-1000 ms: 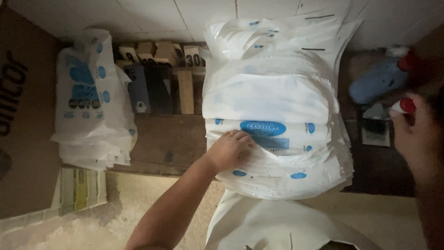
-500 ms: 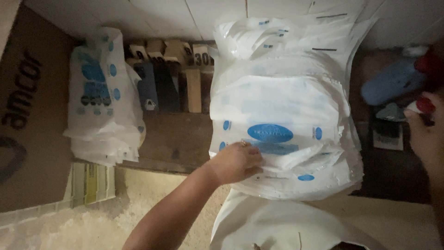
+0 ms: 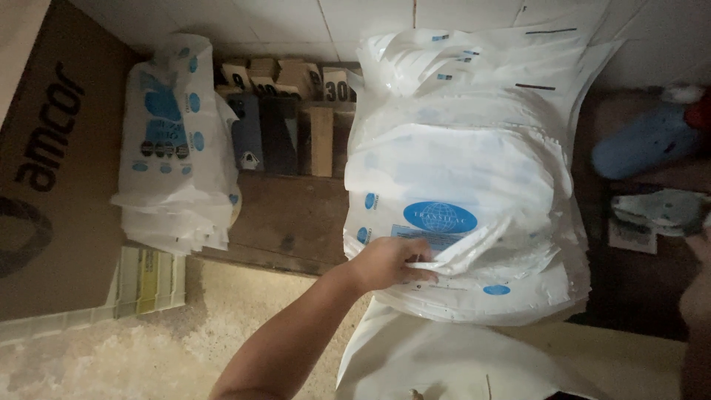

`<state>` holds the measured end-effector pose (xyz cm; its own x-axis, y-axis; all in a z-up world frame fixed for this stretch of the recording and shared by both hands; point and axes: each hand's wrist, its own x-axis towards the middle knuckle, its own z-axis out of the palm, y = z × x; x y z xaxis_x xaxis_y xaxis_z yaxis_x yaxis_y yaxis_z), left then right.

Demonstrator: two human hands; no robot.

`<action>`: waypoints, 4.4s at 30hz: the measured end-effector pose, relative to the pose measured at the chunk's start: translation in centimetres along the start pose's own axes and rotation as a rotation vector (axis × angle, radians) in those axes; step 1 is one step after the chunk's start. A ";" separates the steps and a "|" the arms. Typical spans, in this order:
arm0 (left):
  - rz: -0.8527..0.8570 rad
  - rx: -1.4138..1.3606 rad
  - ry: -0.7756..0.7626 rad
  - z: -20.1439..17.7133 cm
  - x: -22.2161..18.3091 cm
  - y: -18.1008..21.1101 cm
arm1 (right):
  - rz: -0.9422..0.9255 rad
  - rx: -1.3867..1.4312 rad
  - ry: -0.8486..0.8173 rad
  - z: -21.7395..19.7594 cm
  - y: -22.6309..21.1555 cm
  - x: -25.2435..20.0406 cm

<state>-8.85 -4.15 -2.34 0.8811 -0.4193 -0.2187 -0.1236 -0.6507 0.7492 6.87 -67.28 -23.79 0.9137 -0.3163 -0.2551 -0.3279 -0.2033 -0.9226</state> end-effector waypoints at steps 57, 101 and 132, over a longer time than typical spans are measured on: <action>-0.056 0.550 0.112 -0.8 7.6 4.3 | -0.831 -0.358 -0.547 25.0 -27.8 -22.0; 0.399 0.212 0.462 -0.8 6.3 0.9 | -0.566 -0.135 -0.275 17.1 -27.6 -24.8; 0.199 0.570 0.848 6.4 10.4 0.0 | -1.112 -0.456 -0.513 24.3 -24.0 -22.1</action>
<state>-2.59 -12.62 -8.64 0.8256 -0.1126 0.5529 -0.3047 -0.9137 0.2690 0.35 -32.88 -3.09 0.7001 0.5904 0.4016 0.6989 -0.4515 -0.5547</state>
